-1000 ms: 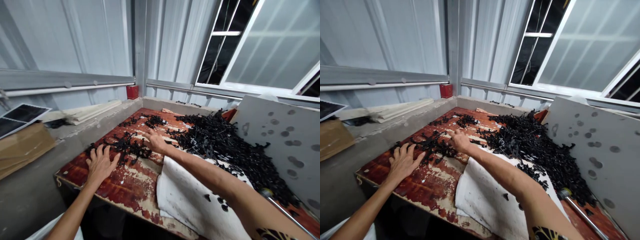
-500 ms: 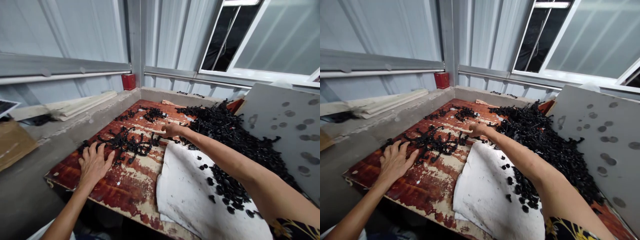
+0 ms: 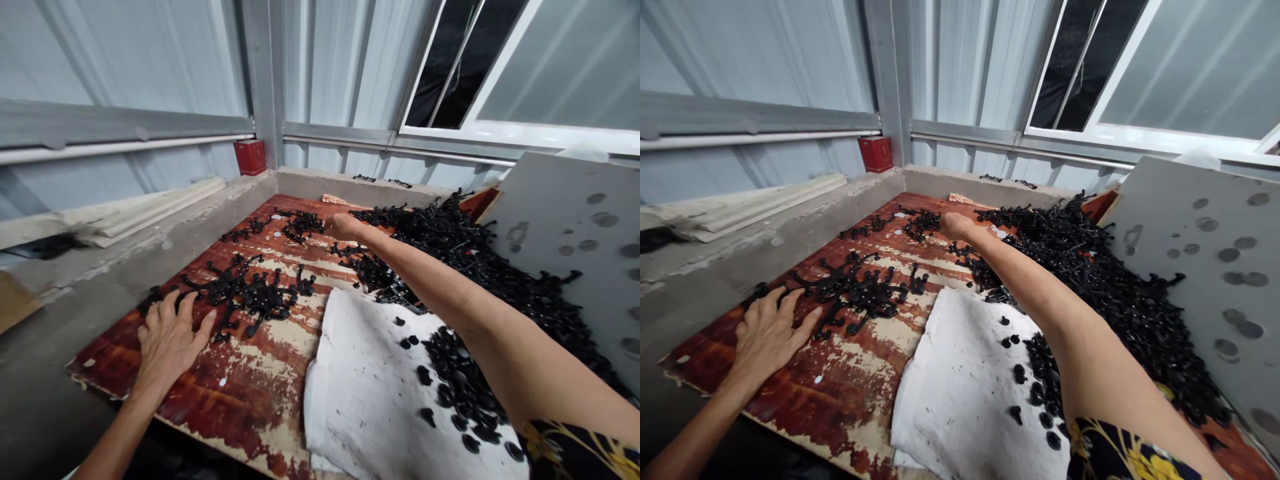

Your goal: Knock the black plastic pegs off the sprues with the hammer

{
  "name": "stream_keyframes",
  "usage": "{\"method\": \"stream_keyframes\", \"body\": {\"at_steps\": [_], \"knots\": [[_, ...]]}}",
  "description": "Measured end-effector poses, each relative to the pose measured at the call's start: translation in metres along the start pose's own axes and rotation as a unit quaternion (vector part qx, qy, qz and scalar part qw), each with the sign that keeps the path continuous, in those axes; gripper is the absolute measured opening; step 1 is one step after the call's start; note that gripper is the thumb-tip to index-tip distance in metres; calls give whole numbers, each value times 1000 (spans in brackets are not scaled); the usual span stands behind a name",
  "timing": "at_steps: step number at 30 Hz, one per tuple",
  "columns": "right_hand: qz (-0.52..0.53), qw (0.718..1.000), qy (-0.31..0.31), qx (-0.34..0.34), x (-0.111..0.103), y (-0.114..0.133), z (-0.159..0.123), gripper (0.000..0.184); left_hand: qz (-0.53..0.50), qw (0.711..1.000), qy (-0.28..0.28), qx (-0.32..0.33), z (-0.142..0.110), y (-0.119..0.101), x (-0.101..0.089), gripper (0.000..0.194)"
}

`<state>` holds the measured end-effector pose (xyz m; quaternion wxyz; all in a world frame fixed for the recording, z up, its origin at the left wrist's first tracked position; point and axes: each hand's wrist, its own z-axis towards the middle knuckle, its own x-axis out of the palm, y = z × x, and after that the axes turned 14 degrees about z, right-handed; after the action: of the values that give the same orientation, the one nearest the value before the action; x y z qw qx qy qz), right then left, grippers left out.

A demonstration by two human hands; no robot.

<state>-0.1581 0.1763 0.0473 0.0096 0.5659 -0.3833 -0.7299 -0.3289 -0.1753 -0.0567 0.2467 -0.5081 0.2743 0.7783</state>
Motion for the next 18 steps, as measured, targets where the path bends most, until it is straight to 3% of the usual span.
{"method": "stream_keyframes", "body": {"at_steps": [4, 9, 13, 18], "knots": [[-64, 996, 12, 69, 14, -32, 2, 32, 15, 1000, -2, 2, 2, -1, 1, 57], [-81, 994, 29, 62, 33, -47, 2, 30, 18, 1000, -24, -5, 0, -5, -1, 54], [-61, 998, 20, 23, 21, -38, 13, 31, 21, 999, -28, -1, 1, -5, 0, 53], [-7, 999, -5, -38, -6, -9, 30, 32, 27, 999, -43, 0, 3, -5, 4, 55]]}}
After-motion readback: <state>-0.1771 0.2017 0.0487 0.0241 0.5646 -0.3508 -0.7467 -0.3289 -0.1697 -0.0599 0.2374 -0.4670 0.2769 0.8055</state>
